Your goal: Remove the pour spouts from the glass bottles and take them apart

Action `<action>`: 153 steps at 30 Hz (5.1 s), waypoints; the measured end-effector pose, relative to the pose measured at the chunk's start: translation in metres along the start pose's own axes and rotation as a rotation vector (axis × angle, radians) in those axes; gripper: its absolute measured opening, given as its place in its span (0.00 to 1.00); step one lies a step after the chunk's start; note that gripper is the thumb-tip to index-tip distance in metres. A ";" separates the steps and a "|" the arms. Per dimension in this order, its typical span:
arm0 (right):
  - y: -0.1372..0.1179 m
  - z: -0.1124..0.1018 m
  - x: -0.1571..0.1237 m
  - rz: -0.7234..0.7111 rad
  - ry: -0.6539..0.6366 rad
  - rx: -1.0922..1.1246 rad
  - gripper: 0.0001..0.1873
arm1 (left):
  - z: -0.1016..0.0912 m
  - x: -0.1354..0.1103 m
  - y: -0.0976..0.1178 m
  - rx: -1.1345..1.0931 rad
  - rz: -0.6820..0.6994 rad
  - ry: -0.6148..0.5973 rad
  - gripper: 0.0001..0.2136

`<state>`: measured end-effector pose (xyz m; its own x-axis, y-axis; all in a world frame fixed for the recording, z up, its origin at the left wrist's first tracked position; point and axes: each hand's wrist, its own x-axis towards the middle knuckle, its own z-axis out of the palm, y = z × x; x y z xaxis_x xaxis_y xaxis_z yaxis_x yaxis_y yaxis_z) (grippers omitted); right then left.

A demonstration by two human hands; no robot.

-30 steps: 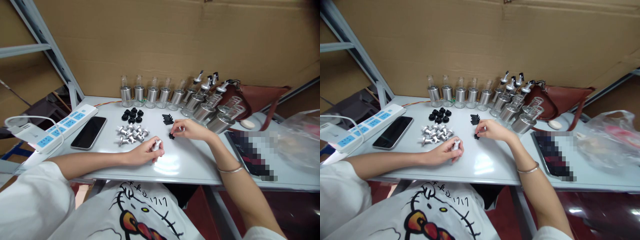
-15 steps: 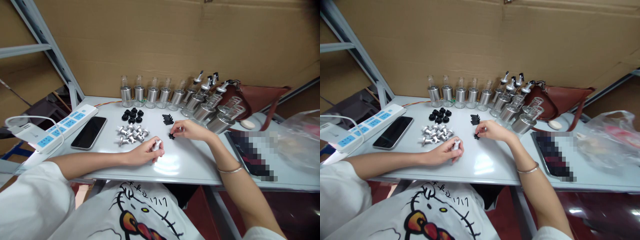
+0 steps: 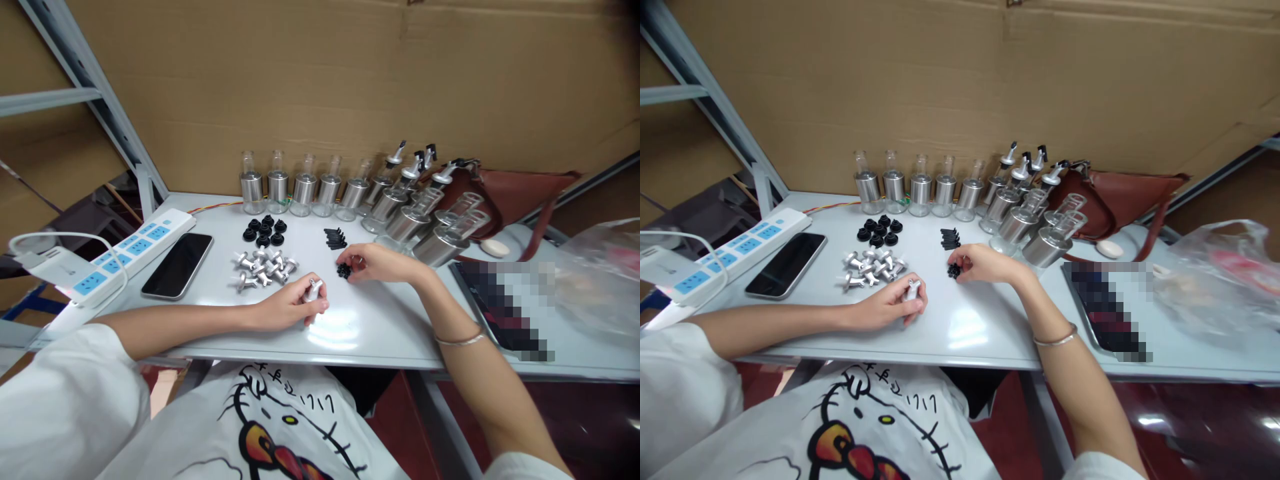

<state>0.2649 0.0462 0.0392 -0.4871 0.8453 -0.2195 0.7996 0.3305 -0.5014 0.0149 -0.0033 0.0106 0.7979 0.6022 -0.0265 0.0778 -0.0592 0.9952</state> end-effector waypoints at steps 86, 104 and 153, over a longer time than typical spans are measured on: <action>-0.093 0.035 -0.024 -0.589 0.475 0.052 0.20 | -0.045 0.000 0.053 1.318 1.025 0.393 0.13; -0.084 0.027 -0.016 -0.856 1.076 -0.666 0.12 | -0.048 -0.003 0.060 1.044 0.669 0.274 0.12; -0.089 0.057 -0.001 -0.486 0.043 0.027 0.23 | -0.103 -0.008 0.044 1.220 -0.165 -0.269 0.53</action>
<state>0.1747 -0.0084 0.0362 -0.7864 0.6126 0.0794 0.4738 0.6806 -0.5588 -0.0492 0.0715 0.0644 0.8110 0.5002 -0.3034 0.5740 -0.7807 0.2472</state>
